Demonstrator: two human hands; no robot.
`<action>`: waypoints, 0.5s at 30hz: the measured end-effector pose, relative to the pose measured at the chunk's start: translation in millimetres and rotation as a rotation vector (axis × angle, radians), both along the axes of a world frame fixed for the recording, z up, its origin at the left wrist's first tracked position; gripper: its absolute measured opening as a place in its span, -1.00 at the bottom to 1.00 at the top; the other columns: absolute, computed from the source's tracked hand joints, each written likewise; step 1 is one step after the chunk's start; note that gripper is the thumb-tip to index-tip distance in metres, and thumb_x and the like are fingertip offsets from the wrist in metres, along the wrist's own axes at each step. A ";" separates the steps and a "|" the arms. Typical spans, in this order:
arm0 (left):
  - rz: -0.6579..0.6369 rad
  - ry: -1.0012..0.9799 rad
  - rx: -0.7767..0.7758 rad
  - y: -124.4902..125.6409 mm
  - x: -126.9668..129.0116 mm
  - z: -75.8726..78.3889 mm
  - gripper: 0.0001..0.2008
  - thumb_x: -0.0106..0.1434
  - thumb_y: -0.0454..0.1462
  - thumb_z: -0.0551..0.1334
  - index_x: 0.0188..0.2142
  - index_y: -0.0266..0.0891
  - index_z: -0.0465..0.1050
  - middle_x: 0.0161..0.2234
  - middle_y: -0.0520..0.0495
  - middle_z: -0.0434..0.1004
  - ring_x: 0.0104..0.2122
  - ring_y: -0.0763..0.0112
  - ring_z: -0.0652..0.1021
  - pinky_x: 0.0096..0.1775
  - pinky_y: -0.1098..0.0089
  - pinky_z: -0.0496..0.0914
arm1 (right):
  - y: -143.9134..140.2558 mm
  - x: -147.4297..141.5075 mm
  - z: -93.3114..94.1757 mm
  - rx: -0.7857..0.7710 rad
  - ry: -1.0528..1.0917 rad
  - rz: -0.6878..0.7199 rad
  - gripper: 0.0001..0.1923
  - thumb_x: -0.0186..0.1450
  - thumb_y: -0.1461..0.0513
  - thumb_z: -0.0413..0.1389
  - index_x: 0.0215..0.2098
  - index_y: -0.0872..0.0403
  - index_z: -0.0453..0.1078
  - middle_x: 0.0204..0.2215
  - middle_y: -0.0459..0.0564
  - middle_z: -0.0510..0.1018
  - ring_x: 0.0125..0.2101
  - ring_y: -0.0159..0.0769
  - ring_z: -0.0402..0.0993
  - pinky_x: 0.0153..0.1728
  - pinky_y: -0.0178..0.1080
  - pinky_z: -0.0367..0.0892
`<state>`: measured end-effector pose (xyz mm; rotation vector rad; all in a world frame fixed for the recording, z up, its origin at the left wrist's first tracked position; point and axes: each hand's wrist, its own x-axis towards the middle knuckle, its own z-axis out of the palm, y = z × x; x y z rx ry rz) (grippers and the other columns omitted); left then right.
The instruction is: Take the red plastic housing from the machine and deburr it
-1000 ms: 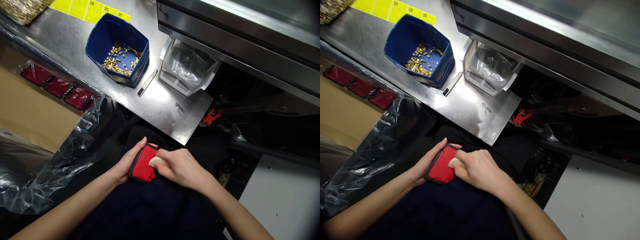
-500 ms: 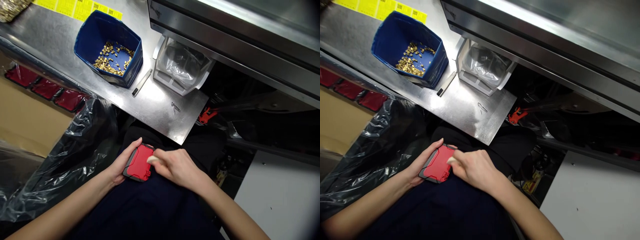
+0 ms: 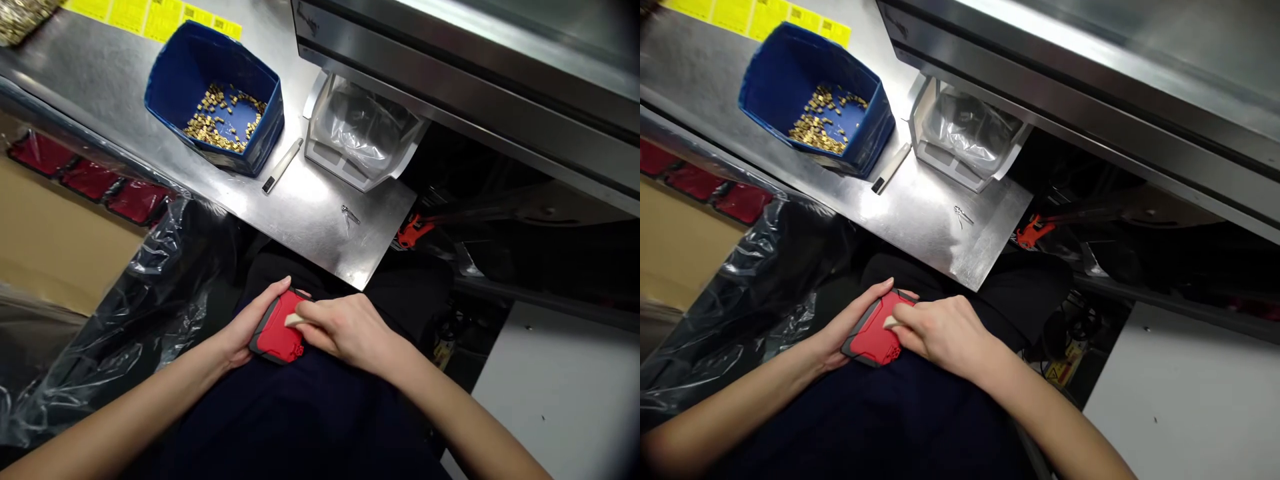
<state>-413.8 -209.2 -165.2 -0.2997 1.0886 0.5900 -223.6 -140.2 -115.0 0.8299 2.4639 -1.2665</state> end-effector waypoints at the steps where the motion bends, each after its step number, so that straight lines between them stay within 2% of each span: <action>1: 0.001 -0.013 -0.002 0.0 0.0 -0.8 -0.54 0.32 0.08 0.28 -0.10 -0.27 0.59 -0.37 -0.17 0.68 -0.49 0.28 0.62 -0.45 0.39 0.53 | 0.9 1.8 0.4 0.005 -0.002 0.002 -0.74 0.57 0.06 -0.07 -0.11 -0.05 0.41 -0.31 -0.15 0.64 -0.37 -0.38 0.52 -0.45 -0.29 -0.01; 3: 0.005 -0.037 -0.012 0.1 0.5 -2.6 -0.51 0.31 0.10 0.28 -0.07 -0.27 0.59 -0.33 -0.19 0.69 -0.47 0.26 0.63 -0.43 0.37 0.54 | 1.2 4.2 1.5 0.002 0.006 0.025 -0.75 0.57 0.09 -0.07 -0.07 -0.05 0.41 -0.32 -0.14 0.64 -0.39 -0.39 0.52 -0.45 -0.28 0.00; 6: 0.008 -0.062 -0.012 0.3 1.7 -4.3 -0.49 0.31 0.11 0.27 -0.08 -0.29 0.60 -0.26 -0.22 0.71 -0.37 0.22 0.66 -0.36 0.37 0.56 | -0.6 3.7 2.5 0.003 0.033 0.071 -0.69 0.57 0.05 -0.08 -0.17 -0.02 0.41 -0.39 -0.14 0.62 -0.43 -0.39 0.49 -0.46 -0.27 -0.01; 11: 0.025 -0.063 -0.006 -2.6 -0.3 -4.6 -0.48 0.32 0.13 0.25 -0.07 -0.27 0.60 -0.34 -0.16 0.69 -0.47 0.33 0.61 -0.43 0.42 0.52 | -3.1 3.1 1.3 0.010 -0.026 0.016 -0.75 0.57 0.08 -0.07 -0.12 -0.03 0.40 -0.35 -0.15 0.62 -0.40 -0.38 0.52 -0.42 -0.29 0.03; 15: 0.033 -0.083 -0.009 -0.8 -3.8 -3.7 -0.50 0.33 0.13 0.25 -0.07 -0.26 0.58 -0.27 -0.18 0.70 -0.40 0.29 0.65 -0.36 0.39 0.55 | -1.3 -2.1 -1.2 0.000 -0.008 0.056 -0.77 0.56 0.09 -0.06 -0.15 -0.03 0.37 -0.33 -0.17 0.63 -0.39 -0.37 0.54 -0.42 -0.28 0.04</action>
